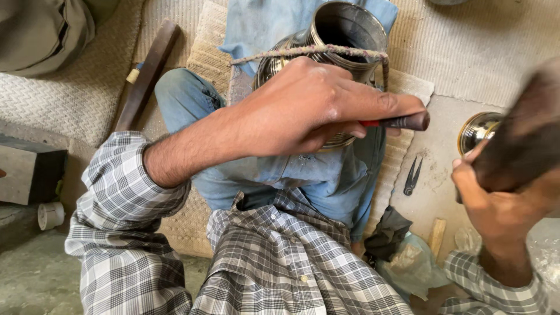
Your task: The person sits cross-legged on the floor with a brass pot on their lap and hammers decorative patterns into its surface. They hold a red-handled punch against the metal with one hand and strike it repeatedly with a wooden mallet, repositioning the pot and punch to work different areas.
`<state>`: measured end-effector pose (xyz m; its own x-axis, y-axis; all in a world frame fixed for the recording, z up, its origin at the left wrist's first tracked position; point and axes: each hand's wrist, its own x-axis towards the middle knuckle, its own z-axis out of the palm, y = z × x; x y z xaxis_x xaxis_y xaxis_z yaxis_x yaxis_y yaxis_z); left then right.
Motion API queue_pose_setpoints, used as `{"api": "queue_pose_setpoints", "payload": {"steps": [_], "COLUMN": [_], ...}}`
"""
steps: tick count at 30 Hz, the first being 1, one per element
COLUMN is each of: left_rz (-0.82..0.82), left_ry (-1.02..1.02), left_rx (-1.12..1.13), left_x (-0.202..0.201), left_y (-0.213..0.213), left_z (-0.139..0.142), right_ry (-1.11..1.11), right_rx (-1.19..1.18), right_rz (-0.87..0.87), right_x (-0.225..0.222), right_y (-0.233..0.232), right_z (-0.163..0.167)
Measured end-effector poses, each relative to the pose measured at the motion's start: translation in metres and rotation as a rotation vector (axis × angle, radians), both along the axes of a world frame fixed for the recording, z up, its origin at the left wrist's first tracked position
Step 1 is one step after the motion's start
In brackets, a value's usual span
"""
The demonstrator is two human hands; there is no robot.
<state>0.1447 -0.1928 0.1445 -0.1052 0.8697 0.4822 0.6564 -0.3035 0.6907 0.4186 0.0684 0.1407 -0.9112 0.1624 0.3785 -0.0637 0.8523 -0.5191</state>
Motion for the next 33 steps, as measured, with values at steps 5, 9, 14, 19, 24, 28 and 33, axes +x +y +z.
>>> {"api": "queue_pose_setpoints", "payload": {"steps": [5,9,14,19,24,28,33], "left_rz": [0.195,0.311,0.496,0.641,0.644,0.678,0.74], "left_ry": [0.048,-0.034,-0.086,-0.116,-0.241,-0.327,-0.381], "left_rx": [0.129,0.145,0.19,0.189,0.274,0.298,0.389], "left_x": [0.014,0.026,0.045,0.059,0.069,0.077,0.083], "left_y": [-0.006,-0.014,-0.02,-0.019,-0.018,-0.016,-0.013], "left_z": [0.003,-0.002,-0.014,-0.022,-0.022,-0.023,-0.038], "right_ry": [-0.161,-0.259,-0.453,-0.576,-0.716,-0.762,-0.745], "right_rx": [0.212,0.466,0.498,0.231,-0.013,-0.088,-0.12], "right_rz": [-0.017,0.071,0.042,-0.061,-0.231,-0.29,-0.301], "right_x": [0.002,-0.016,-0.045,-0.069,-0.097,-0.106,-0.102], "right_y": [0.015,0.033,0.027,0.011,-0.001,-0.011,-0.016], "right_z": [0.009,0.029,0.054,0.073,0.085,0.092,0.093]}}
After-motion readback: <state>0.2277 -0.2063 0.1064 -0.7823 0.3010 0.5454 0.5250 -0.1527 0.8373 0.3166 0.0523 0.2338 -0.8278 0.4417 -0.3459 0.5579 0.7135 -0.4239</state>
